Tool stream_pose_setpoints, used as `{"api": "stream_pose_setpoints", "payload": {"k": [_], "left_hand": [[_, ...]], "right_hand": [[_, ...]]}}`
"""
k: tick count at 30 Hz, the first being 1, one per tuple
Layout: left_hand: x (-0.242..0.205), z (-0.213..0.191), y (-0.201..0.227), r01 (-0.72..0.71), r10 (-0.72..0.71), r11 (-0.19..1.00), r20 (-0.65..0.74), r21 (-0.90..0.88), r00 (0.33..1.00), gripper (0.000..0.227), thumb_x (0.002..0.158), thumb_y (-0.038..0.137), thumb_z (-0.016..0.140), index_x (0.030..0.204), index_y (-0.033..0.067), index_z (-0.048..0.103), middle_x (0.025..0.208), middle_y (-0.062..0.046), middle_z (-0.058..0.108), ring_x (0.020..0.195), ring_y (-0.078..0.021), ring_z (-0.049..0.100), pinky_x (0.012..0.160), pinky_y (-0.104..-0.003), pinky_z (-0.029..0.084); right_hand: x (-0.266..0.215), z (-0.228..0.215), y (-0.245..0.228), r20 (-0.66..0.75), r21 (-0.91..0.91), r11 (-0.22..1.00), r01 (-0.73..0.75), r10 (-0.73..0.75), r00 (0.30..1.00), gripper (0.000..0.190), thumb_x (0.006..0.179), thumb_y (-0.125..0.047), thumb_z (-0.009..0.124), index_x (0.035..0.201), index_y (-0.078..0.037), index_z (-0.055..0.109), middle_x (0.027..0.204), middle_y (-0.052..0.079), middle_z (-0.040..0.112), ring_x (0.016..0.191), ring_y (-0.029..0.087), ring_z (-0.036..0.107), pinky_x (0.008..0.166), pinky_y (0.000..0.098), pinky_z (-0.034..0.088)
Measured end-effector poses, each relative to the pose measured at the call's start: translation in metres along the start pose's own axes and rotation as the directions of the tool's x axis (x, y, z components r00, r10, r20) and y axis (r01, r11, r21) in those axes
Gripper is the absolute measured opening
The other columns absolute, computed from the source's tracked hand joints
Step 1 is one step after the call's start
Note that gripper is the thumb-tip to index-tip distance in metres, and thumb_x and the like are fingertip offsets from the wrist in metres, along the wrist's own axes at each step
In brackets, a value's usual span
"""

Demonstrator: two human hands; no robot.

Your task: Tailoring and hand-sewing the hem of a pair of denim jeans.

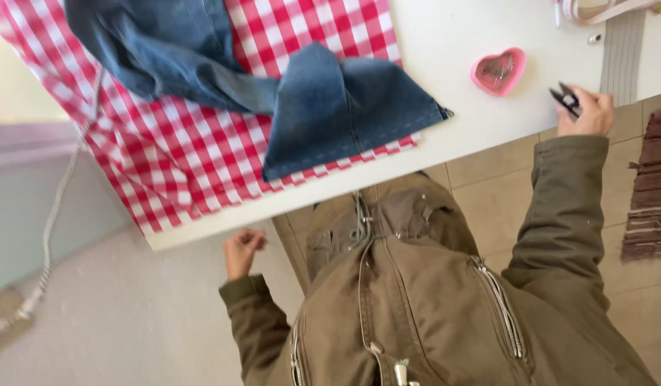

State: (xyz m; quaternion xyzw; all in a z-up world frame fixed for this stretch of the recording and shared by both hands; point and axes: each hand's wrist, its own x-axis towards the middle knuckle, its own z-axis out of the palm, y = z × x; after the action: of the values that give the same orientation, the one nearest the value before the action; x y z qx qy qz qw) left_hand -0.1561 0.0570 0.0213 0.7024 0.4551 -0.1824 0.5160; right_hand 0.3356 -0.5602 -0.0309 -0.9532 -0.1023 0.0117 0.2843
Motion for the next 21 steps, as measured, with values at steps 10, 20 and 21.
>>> {"api": "stream_pose_setpoints", "payload": {"k": [10,20,21], "left_hand": [[-0.066,0.091,-0.137,0.396,-0.228,0.918,-0.853,-0.028,0.469,0.062,0.087,-0.001,0.073,0.144,0.0019,0.05,0.152,-0.024,0.04,0.139,-0.0373,0.04,0.111,-0.048,0.039],[0.034,0.083,0.103,-0.342,0.524,0.852,-0.655,0.397,0.545,0.047,0.098,0.016,0.074,0.141,0.007,0.057,0.145,-0.016,0.06,0.139,-0.0309,0.055,0.119,-0.048,0.047],[0.04,0.079,0.126,-0.348,0.532,0.847,-0.652,0.402,0.54,0.047,0.098,0.016,0.074,0.141,0.007,0.057,0.145,-0.016,0.06,0.139,-0.0309,0.055,0.119,-0.048,0.047]], "right_hand": [[0.05,0.003,0.066,0.015,-0.151,0.945,0.291,-0.292,0.956,0.055,0.08,0.007,0.078,0.133,-0.004,0.07,0.122,0.014,0.059,0.12,0.034,0.058,0.109,0.0452,0.05],[0.013,0.05,-0.131,0.065,0.081,0.735,0.673,-0.678,0.732,0.032,0.098,0.0,0.082,0.125,-0.004,0.068,0.132,0.014,0.064,0.135,0.034,0.058,0.116,0.0499,0.049],[0.009,0.059,-0.158,0.056,0.079,0.737,0.672,-0.676,0.735,0.032,0.098,0.0,0.082,0.125,-0.004,0.068,0.132,0.014,0.064,0.135,0.034,0.058,0.116,0.0499,0.049]]}}
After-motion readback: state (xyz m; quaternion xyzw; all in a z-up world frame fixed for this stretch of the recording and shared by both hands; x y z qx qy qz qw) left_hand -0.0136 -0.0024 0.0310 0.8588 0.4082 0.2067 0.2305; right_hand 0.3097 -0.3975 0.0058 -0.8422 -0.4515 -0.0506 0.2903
